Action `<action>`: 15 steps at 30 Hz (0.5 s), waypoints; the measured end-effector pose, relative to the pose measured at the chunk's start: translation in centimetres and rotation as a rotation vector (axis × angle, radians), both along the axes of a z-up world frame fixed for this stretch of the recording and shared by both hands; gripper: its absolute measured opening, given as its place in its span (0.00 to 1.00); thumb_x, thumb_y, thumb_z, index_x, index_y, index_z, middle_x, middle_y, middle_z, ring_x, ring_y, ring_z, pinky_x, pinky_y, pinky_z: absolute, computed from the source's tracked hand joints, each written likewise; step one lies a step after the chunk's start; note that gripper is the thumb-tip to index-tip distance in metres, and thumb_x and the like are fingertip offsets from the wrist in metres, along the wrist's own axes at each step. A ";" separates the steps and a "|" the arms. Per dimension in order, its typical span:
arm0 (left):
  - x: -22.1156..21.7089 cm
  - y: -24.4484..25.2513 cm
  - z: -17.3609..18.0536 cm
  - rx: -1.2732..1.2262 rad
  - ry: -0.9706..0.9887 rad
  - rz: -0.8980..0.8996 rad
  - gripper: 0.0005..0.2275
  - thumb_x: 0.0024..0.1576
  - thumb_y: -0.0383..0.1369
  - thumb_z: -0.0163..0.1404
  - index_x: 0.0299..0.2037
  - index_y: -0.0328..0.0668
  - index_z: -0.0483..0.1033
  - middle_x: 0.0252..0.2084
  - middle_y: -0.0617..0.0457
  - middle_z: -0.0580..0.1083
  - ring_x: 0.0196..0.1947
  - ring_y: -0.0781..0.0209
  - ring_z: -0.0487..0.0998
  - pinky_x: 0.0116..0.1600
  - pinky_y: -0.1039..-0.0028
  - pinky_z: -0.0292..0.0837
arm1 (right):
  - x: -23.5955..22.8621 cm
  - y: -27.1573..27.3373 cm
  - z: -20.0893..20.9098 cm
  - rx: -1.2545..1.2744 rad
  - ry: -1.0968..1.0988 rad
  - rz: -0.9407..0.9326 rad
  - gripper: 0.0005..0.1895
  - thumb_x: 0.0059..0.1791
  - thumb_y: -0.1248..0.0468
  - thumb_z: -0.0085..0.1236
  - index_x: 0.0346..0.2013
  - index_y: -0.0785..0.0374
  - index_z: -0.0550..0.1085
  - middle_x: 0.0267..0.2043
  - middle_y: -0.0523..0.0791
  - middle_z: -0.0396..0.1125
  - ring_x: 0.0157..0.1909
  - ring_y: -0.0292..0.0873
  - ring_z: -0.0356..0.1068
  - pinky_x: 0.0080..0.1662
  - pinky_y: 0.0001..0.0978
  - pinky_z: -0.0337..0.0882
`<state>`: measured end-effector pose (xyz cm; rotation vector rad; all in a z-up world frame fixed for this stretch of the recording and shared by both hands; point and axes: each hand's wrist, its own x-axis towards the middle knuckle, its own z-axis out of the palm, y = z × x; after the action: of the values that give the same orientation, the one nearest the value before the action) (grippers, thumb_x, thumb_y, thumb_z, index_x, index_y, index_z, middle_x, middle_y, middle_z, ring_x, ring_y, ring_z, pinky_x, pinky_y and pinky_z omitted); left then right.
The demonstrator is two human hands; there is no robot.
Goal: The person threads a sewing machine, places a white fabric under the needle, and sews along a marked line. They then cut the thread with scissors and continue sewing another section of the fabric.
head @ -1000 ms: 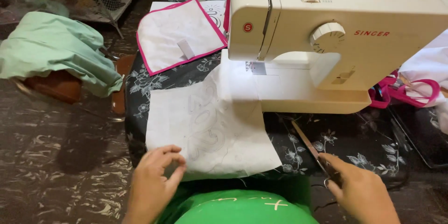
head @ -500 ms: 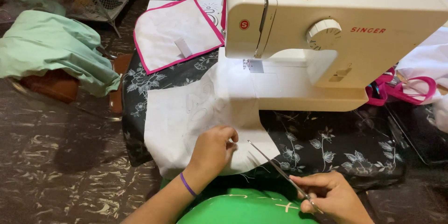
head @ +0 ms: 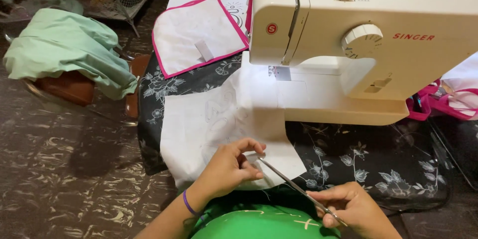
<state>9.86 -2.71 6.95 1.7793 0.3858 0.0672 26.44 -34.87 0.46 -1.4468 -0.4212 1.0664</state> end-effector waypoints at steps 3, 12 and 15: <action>0.0 0.0 0.3 0.027 0.023 -0.062 0.23 0.48 0.27 0.68 0.55 0.55 0.81 0.38 0.67 0.81 0.25 0.75 0.70 0.40 0.82 0.68 | -0.2 -0.2 0.1 0.021 0.075 0.045 0.31 0.33 0.81 0.83 0.52 0.80 0.90 0.23 0.49 0.72 0.24 0.39 0.63 0.27 0.34 0.63; 0.0 -0.3 0.0 0.036 0.044 -0.077 0.27 0.47 0.33 0.70 0.61 0.56 0.85 0.22 0.62 0.80 0.24 0.79 0.71 0.39 0.83 0.68 | -0.1 -1.0 -0.6 -0.082 0.045 0.035 0.29 0.36 0.91 0.76 0.52 0.78 0.92 0.13 0.46 0.67 0.19 0.38 0.59 0.27 0.36 0.63; 0.0 -0.3 0.0 0.021 0.045 -0.074 0.28 0.47 0.33 0.70 0.62 0.57 0.85 0.21 0.64 0.78 0.24 0.78 0.70 0.39 0.83 0.68 | 0.0 -1.1 -0.3 -0.068 0.076 0.036 0.34 0.38 0.95 0.52 0.52 0.79 0.91 0.15 0.59 0.76 0.19 0.45 0.70 0.26 0.35 0.65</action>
<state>9.85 -2.97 6.95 1.8162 0.3526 -0.0212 26.41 -36.00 0.19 -1.4581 -0.3604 1.1703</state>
